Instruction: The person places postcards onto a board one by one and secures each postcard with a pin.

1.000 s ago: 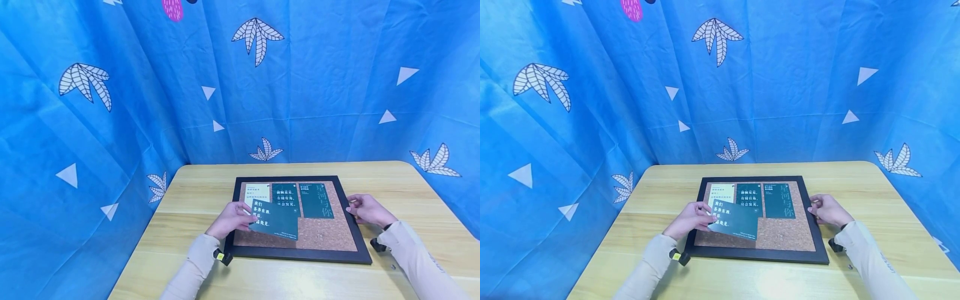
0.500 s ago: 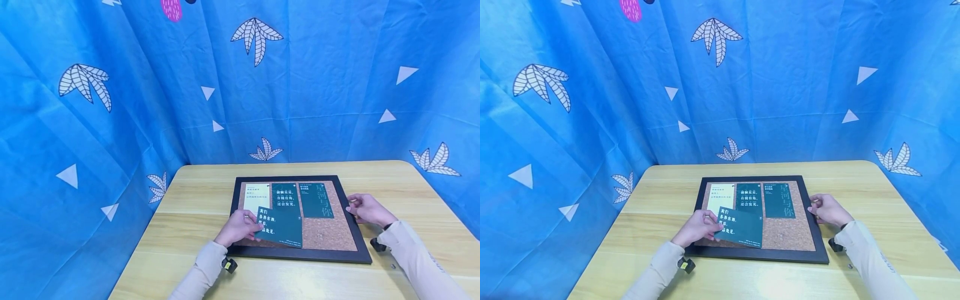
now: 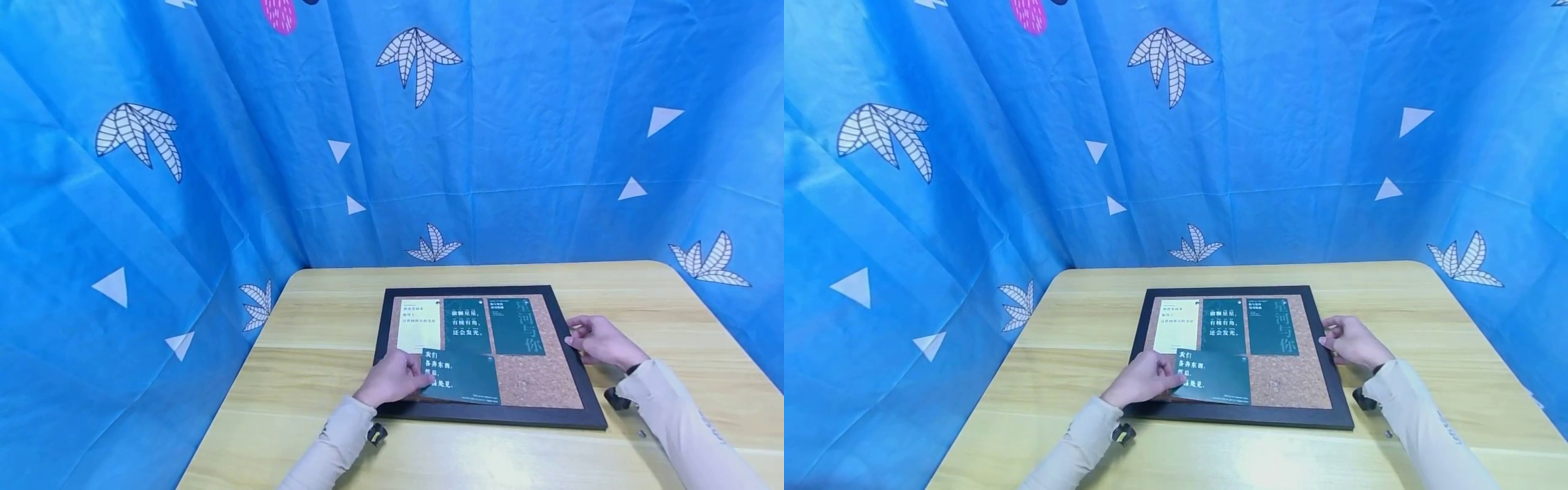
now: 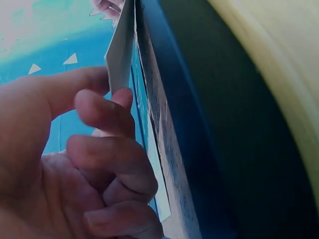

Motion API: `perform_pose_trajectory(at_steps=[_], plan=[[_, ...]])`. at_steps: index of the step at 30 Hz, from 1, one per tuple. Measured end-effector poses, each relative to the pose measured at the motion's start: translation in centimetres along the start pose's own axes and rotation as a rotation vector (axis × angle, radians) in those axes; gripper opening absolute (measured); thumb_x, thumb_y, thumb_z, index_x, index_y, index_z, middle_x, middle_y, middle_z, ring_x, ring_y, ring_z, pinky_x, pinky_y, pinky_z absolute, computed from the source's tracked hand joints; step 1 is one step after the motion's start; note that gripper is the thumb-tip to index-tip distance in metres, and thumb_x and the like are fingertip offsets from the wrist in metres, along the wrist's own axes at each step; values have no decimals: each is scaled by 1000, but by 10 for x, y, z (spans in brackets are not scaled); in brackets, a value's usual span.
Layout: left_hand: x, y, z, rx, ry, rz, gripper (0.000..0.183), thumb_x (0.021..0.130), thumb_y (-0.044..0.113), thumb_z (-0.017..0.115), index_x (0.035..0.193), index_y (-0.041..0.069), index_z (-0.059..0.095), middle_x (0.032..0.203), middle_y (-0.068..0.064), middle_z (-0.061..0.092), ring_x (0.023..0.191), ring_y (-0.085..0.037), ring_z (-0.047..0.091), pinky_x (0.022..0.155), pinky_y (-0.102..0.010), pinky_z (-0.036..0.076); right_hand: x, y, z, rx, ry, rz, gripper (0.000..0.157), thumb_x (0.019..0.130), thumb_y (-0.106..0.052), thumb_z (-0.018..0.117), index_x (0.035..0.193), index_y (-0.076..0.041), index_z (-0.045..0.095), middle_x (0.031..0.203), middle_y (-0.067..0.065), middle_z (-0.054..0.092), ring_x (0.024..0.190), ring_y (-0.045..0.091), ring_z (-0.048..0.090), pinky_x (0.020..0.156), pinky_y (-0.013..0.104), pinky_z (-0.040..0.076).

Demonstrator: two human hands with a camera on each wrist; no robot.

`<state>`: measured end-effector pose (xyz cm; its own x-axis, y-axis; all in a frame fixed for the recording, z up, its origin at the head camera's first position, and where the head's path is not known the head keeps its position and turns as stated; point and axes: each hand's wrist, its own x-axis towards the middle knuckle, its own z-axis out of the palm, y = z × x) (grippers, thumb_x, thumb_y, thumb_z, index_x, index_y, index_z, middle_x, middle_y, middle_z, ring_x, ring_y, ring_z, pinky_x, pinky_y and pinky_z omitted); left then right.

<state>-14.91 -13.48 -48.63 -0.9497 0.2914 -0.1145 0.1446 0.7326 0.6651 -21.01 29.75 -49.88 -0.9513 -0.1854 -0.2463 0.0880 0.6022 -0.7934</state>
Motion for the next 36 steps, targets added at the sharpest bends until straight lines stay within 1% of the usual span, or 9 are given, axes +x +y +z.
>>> perform_pose_trajectory(at_steps=[2, 5, 12, 15, 19, 22, 30, 33, 36], plan=[[-1, 2, 1, 30, -13, -12, 38, 90, 39, 78, 62, 19, 64, 49, 11, 47, 46, -7, 45, 45, -24, 29, 0, -1, 0, -1, 2, 0, 52, 104, -7, 56, 145, 18, 37, 108, 20, 57, 83, 21, 59, 64, 34, 58], [-1, 4, 2, 65, -24, -26, 39, 89, 42, 79, 62, 19, 63, 51, 11, 50, 49, -7, 48, 47, -25, 32, -1, -2, 0, -6, 3, 2, 52, 104, -7, 56, 145, 18, 37, 109, 21, 57, 84, 22, 59, 65, 34, 58], [2, 6, 6, 146, -21, -15, 43, 87, 44, 81, 57, 21, 60, 55, 12, 52, 51, -6, 49, 47, -25, 34, -1, -3, 0, -15, 3, -9, 52, 104, -7, 55, 145, 18, 37, 110, 23, 58, 84, 22, 60, 65, 35, 58], [3, 8, 6, 173, -25, -3, 44, 88, 44, 80, 57, 21, 59, 58, 12, 52, 53, -6, 49, 47, -25, 34, -1, -2, 0, -16, 1, -17, 52, 103, -7, 55, 145, 19, 37, 110, 23, 58, 84, 21, 61, 65, 35, 59], [4, 10, 7, 204, -38, -11, 45, 89, 45, 79, 59, 20, 57, 58, 12, 51, 52, -7, 48, 48, -25, 33, -1, -2, 0, -13, 0, -25, 52, 103, -7, 55, 145, 19, 37, 109, 22, 59, 83, 21, 61, 64, 34, 58], [5, 12, 8, 219, -44, -18, 46, 89, 46, 79, 59, 20, 55, 55, 11, 50, 51, -7, 48, 47, -25, 31, -1, -1, 0, -11, 0, -28, 52, 103, -7, 55, 145, 19, 37, 108, 22, 59, 82, 21, 61, 63, 34, 58], [5, 16, 11, 231, -54, -33, 47, 89, 45, 79, 57, 19, 56, 50, 10, 57, 49, -8, 51, 46, -25, 29, -1, -1, 0, -14, 3, -18, 53, 104, -7, 56, 145, 19, 36, 108, 22, 58, 83, 21, 60, 64, 34, 58], [5, 18, 11, 237, -53, -40, 48, 89, 45, 79, 57, 18, 56, 49, 11, 56, 49, -8, 50, 46, -24, 28, -2, -1, 0, -14, 4, -18, 53, 104, -7, 55, 145, 20, 36, 109, 22, 58, 84, 21, 60, 64, 34, 58], [5, 19, 12, 256, -39, -27, 50, 89, 45, 79, 55, 19, 55, 47, 11, 54, 48, -7, 48, 45, -24, 25, -2, -1, 0, -5, 3, -24, 52, 104, -7, 55, 144, 20, 37, 109, 22, 58, 84, 20, 60, 64, 34, 59]])
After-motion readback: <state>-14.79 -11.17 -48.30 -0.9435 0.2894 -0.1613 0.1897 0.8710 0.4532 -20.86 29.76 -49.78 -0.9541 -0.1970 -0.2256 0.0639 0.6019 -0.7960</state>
